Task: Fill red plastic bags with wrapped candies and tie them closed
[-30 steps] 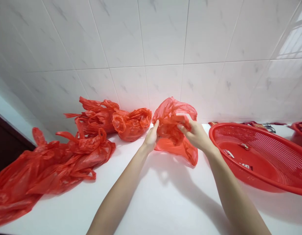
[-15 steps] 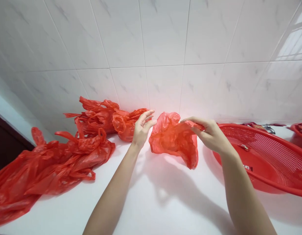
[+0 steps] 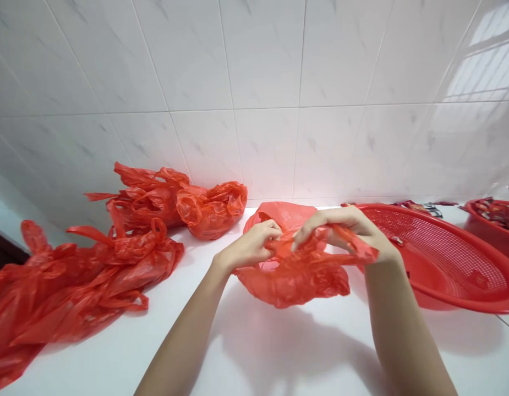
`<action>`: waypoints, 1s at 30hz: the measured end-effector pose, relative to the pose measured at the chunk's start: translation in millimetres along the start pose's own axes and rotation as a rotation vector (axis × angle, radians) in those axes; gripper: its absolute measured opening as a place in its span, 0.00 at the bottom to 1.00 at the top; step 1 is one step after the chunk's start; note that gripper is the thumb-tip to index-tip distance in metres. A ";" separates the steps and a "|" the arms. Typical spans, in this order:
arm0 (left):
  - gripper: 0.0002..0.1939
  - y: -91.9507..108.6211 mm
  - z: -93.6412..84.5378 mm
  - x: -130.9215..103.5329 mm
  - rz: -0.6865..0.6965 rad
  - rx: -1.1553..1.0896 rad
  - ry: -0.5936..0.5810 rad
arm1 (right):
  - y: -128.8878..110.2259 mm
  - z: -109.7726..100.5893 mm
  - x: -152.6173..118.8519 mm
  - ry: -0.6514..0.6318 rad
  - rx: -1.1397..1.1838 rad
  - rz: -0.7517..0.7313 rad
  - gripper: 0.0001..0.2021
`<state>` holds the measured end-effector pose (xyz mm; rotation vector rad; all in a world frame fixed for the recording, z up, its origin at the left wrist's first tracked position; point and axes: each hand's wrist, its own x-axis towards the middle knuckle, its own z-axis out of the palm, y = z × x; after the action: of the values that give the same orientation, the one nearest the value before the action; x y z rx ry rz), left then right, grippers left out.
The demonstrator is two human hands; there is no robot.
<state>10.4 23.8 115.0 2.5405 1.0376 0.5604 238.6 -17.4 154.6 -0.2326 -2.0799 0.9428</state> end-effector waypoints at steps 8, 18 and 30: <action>0.15 -24.7 -21.3 -7.7 -0.251 0.013 0.053 | -22.4 -9.7 -12.9 -0.174 -0.209 0.163 0.15; 0.06 -19.2 -11.7 -5.6 -0.317 0.002 -0.085 | -4.6 47.4 7.9 -0.424 -0.937 0.629 0.05; 0.20 -32.0 -20.9 -24.3 -0.267 0.000 0.098 | 63.5 86.8 7.5 -0.726 -1.078 0.910 0.16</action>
<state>-34.2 31.3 113.2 2.3408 1.3834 0.6127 159.0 -16.4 81.9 -1.7060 -3.0512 0.2152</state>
